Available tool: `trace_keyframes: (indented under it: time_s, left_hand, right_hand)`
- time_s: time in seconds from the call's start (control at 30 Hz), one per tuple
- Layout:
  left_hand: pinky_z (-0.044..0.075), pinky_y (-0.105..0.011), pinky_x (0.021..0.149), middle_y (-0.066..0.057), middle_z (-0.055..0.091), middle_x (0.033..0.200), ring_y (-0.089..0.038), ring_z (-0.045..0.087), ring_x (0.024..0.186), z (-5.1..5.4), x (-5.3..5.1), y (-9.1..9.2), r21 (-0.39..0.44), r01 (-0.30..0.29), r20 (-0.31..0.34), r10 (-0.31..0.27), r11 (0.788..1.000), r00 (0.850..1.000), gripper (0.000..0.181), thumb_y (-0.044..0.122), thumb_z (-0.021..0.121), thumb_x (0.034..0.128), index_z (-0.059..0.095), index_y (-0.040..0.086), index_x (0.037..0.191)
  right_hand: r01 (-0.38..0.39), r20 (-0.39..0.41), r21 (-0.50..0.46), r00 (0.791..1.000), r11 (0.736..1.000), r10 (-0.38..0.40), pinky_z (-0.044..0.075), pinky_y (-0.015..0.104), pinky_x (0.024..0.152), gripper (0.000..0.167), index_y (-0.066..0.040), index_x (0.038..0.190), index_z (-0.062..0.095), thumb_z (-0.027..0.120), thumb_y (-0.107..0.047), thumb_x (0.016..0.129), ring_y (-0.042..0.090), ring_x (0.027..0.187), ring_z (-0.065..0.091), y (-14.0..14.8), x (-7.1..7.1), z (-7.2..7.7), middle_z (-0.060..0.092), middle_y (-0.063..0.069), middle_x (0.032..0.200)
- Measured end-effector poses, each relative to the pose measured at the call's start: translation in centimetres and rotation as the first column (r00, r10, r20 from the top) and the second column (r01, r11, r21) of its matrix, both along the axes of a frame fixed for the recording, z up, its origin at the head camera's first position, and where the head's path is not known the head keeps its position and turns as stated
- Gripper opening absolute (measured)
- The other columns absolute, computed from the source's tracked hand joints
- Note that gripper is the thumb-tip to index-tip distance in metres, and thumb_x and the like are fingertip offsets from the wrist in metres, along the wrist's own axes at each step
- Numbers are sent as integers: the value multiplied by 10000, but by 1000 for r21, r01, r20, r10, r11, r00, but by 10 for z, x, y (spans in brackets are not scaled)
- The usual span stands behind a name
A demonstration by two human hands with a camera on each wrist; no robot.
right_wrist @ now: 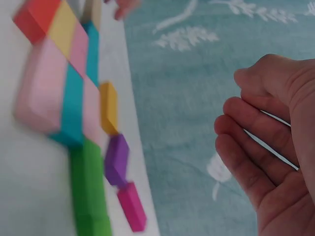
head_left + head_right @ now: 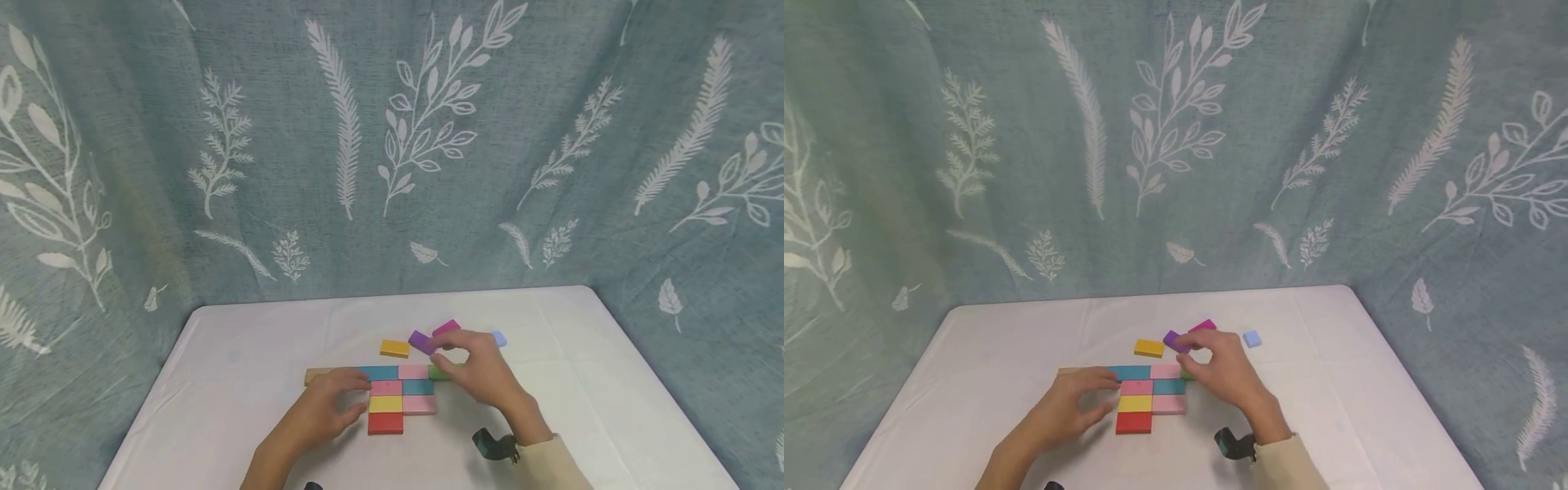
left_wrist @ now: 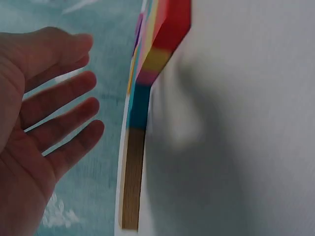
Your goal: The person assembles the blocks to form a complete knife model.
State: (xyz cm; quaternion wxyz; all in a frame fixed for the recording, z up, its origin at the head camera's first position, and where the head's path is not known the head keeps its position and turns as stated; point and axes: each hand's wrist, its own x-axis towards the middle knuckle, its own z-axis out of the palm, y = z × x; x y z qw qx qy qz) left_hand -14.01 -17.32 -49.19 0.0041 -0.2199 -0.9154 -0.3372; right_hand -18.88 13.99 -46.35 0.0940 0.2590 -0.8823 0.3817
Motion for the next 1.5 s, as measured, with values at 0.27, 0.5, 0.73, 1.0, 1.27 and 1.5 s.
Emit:
trace_keyframes:
  time_s: [0.27,0.5,0.73,1.0,1.27,1.5]
  left_hand:
    - [580,-538,1157,-1,804,1298,-295,688,1365,-6,-2,17,-88,182,57,-178,979,982,223,150,870,934,860,168,1156]
    - [589,-532,1138,54,812,1268,-281,656,1413,-4,-2,25,-134,198,165,-175,971,971,289,250,933,888,870,204,1167]
    - [586,-530,1141,58,810,1279,-279,641,1429,0,-1,27,-178,195,182,-163,965,970,216,196,926,888,883,218,1099]
    - [575,-543,1151,52,813,1281,-278,646,1428,-2,0,29,-192,191,166,-160,963,973,184,178,903,910,885,216,1089]
    - [575,-539,1154,56,814,1280,-274,647,1429,-3,1,30,-187,185,159,-156,965,975,179,178,900,914,888,214,1089]
    - [566,-543,1166,66,807,1296,-267,633,1444,-4,2,30,-189,171,172,-138,967,975,187,191,899,919,885,225,1103]
  right_hand:
    - [28,-12,-23,1000,999,-28,665,525,985,183,-249,1148,849,815,-159,993,153,1137,783,29,-25,4,837,-96,1148]
    - [78,50,-52,996,996,-75,656,604,991,194,-136,1186,839,813,-152,995,259,1114,800,49,-45,0,844,12,1156]
    - [53,93,-72,995,996,-46,662,537,1021,220,-97,1199,829,818,-117,981,292,1128,805,57,-66,-7,834,89,1194]
    - [-19,204,-109,978,994,41,624,562,1082,331,4,1286,779,812,-45,961,419,1226,762,59,-92,-24,790,206,1287]
    - [-34,279,-87,959,996,57,599,543,1130,376,3,1308,773,818,-17,935,397,1272,743,54,-111,-48,787,176,1316]
    - [-23,297,-21,954,1000,28,582,535,1155,431,-32,1322,778,822,24,897,347,1283,738,47,-116,-53,795,128,1319]
